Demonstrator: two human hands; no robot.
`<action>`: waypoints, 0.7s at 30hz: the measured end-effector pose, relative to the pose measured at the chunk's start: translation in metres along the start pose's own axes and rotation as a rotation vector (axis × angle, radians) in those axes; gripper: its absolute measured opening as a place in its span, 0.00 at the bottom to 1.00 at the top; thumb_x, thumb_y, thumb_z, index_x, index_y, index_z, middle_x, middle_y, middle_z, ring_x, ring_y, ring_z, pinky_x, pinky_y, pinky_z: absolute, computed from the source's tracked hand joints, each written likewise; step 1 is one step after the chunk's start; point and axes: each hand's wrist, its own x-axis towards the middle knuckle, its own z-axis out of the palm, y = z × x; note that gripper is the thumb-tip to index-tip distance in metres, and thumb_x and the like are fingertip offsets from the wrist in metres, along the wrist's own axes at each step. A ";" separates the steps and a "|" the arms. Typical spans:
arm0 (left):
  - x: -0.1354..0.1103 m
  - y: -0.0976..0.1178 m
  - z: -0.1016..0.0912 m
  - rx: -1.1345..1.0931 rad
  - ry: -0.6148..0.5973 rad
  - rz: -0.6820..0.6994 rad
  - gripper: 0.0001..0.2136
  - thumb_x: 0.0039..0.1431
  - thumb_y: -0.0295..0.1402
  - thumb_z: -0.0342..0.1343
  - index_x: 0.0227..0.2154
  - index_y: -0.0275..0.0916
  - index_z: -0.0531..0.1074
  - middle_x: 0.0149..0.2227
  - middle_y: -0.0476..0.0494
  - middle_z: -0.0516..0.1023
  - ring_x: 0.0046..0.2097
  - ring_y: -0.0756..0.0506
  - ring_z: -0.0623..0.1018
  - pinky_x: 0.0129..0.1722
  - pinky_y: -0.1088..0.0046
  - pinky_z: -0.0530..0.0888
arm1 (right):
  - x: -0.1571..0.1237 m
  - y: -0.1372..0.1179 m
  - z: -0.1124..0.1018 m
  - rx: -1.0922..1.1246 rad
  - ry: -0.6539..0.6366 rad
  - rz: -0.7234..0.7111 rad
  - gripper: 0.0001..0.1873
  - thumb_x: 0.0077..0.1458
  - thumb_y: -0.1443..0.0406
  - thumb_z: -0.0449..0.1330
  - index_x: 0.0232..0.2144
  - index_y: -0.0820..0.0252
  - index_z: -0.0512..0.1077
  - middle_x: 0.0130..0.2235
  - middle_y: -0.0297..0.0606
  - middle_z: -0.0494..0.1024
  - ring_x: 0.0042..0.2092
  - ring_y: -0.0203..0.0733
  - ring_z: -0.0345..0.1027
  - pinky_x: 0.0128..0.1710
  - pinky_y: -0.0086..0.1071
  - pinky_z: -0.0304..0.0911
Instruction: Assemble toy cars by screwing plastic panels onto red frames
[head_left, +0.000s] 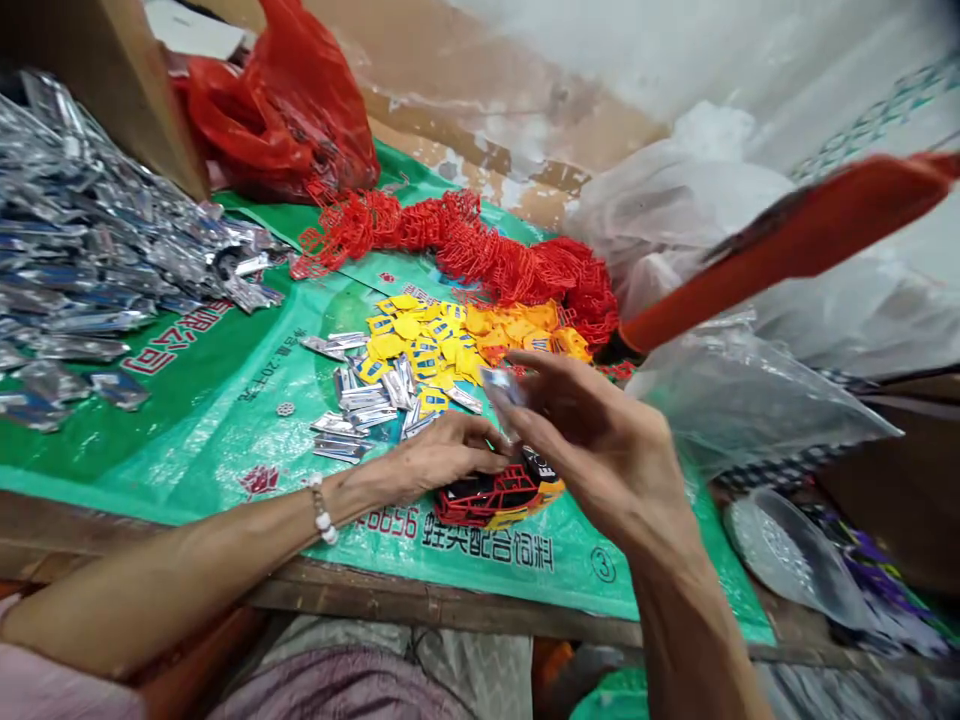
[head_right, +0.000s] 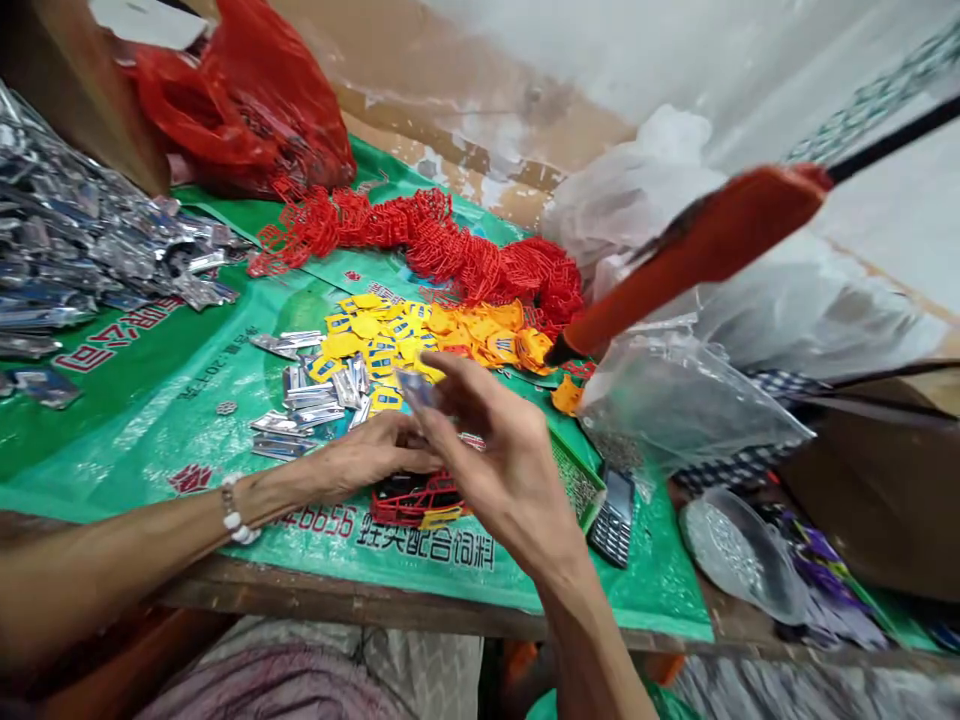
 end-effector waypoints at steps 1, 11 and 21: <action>0.000 0.001 0.000 -0.008 0.003 -0.006 0.12 0.59 0.32 0.60 0.44 0.33 0.76 0.39 0.42 0.80 0.41 0.44 0.79 0.43 0.65 0.74 | -0.020 0.010 -0.010 0.064 0.082 0.105 0.17 0.55 0.65 0.66 0.48 0.53 0.76 0.34 0.31 0.79 0.33 0.34 0.74 0.31 0.28 0.71; -0.005 0.010 0.007 0.091 0.007 -0.054 0.16 0.49 0.40 0.64 0.38 0.34 0.77 0.28 0.49 0.76 0.32 0.48 0.74 0.33 0.72 0.66 | -0.112 0.044 0.031 0.592 0.616 0.653 0.17 0.42 0.58 0.75 0.33 0.60 0.81 0.26 0.36 0.79 0.24 0.33 0.69 0.23 0.27 0.69; -0.008 0.014 0.011 0.068 0.015 -0.065 0.14 0.50 0.38 0.64 0.37 0.34 0.77 0.28 0.50 0.77 0.30 0.50 0.74 0.30 0.76 0.66 | -0.111 0.041 0.053 0.690 0.867 0.723 0.22 0.37 0.56 0.76 0.31 0.62 0.76 0.24 0.32 0.76 0.18 0.28 0.61 0.16 0.22 0.56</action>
